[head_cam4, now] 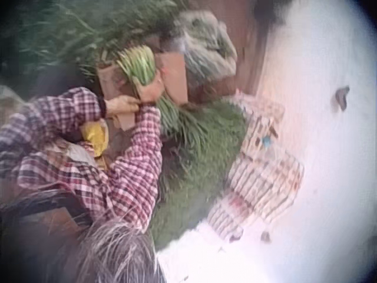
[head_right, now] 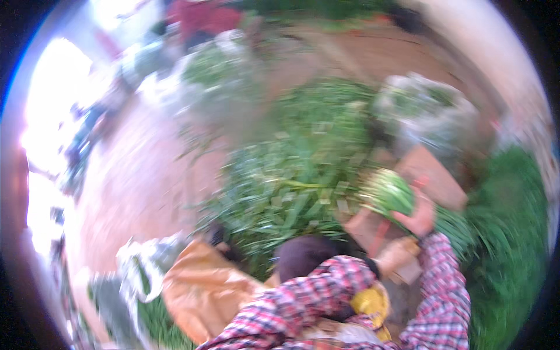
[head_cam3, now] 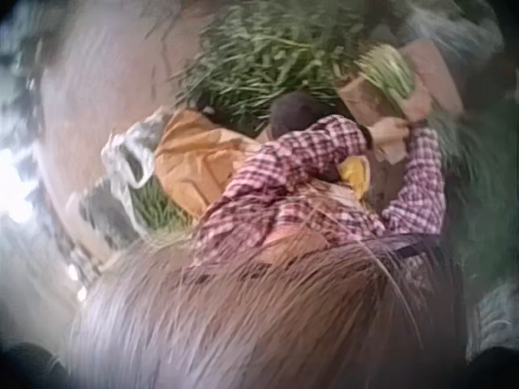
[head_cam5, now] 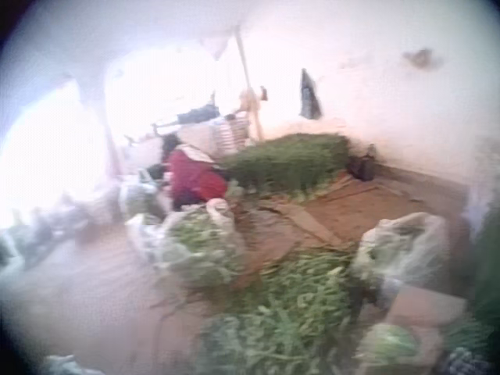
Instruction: The person cleans and trims bunches of green onions by hand and with a small blade, then places the finished bundles into a large plastic bag.
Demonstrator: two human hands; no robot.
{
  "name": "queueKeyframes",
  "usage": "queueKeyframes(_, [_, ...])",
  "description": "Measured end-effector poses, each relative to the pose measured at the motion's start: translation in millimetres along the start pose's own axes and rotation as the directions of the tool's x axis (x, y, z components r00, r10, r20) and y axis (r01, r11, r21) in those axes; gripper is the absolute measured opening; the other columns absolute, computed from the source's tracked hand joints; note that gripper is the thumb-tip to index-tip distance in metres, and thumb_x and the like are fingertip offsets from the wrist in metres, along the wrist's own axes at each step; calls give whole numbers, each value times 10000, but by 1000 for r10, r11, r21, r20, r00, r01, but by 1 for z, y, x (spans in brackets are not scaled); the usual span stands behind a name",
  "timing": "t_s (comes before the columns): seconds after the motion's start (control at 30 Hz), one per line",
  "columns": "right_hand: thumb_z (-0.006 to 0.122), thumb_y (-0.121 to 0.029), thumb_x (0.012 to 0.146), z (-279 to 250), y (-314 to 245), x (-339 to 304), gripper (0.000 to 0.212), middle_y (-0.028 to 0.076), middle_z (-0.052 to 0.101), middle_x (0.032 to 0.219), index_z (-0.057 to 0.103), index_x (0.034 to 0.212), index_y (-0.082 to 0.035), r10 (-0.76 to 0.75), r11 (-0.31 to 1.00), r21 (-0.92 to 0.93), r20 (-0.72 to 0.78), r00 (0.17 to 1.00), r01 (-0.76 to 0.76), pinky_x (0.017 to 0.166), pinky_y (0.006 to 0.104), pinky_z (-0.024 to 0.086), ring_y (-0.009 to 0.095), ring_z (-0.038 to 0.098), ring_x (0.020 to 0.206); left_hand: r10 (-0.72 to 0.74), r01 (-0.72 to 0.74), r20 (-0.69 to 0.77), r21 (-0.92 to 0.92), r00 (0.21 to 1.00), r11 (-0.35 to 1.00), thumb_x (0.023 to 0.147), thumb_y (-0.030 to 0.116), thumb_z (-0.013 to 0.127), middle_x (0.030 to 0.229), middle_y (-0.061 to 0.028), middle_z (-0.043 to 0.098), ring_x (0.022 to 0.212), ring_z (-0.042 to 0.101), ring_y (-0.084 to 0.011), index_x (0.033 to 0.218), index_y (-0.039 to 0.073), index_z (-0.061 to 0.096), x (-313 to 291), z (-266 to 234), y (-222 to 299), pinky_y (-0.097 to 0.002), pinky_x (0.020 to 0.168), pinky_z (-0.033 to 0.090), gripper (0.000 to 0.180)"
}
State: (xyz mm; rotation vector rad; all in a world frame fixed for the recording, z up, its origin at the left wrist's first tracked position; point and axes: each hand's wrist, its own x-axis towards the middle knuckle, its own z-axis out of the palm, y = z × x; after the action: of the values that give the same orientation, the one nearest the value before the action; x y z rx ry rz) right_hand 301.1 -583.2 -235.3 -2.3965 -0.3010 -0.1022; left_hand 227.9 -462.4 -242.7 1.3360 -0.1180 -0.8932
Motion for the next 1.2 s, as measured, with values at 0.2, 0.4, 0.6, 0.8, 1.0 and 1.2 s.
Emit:
queueKeyframes(0.2, [772,-247,518,7,8,-28,1066,199,490,1260,221,1398,-8,-73,987,-131,179,981,98,1020,391,337,335,467,1178,132,-133,24,273,991,953,761,216,550,729,-173,615,743,613,-275,769,6,596,-50,8,-2,-384,660,474,215])
queueKeyframes(0.4, [782,-294,602,28,37,-23,1040,209,446,1318,187,1439,-131,197,903,-389,2,980,-181,999,414,352,364,439,1202,479,-435,-71,323,875,841,707,238,609,670,-171,611,672,615,-286,717,24,647,-65,16,2,-386,600,459,217])
queueKeyframes(0.6, [730,-288,664,11,52,-19,837,213,494,1240,298,1354,-94,283,818,-494,-97,954,-293,954,412,385,358,487,1136,748,-576,-115,566,653,590,718,140,529,679,-193,581,655,567,-346,723,10,589,-139,-37,44,-412,578,426,144])
queueKeyframes(0.8, [679,-281,726,20,12,32,646,216,541,1163,408,1268,-56,197,758,-644,70,978,-107,910,410,417,352,536,1070,633,-562,-592,334,499,757,873,173,492,1002,-143,625,951,589,-215,1146,0,555,-351,-127,11,-321,854,468,330])
queueKeyframes(1.0, [627,-274,788,7,-46,101,483,220,588,1085,518,1183,-18,-12,718,-657,321,947,232,866,408,450,347,584,1004,115,-831,-957,-169,268,530,954,164,468,1010,-72,593,850,576,-122,1198,-27,493,-514,-149,-84,-258,772,485,311])
queueKeyframes(1.2, [577,-129,865,189,-430,48,321,100,611,931,546,1156,3,-700,688,155,401,591,709,787,279,446,167,577,857,-446,-891,-894,-163,-49,425,912,343,503,993,-114,642,901,608,-197,1115,29,573,-591,-45,-234,-309,791,461,380])
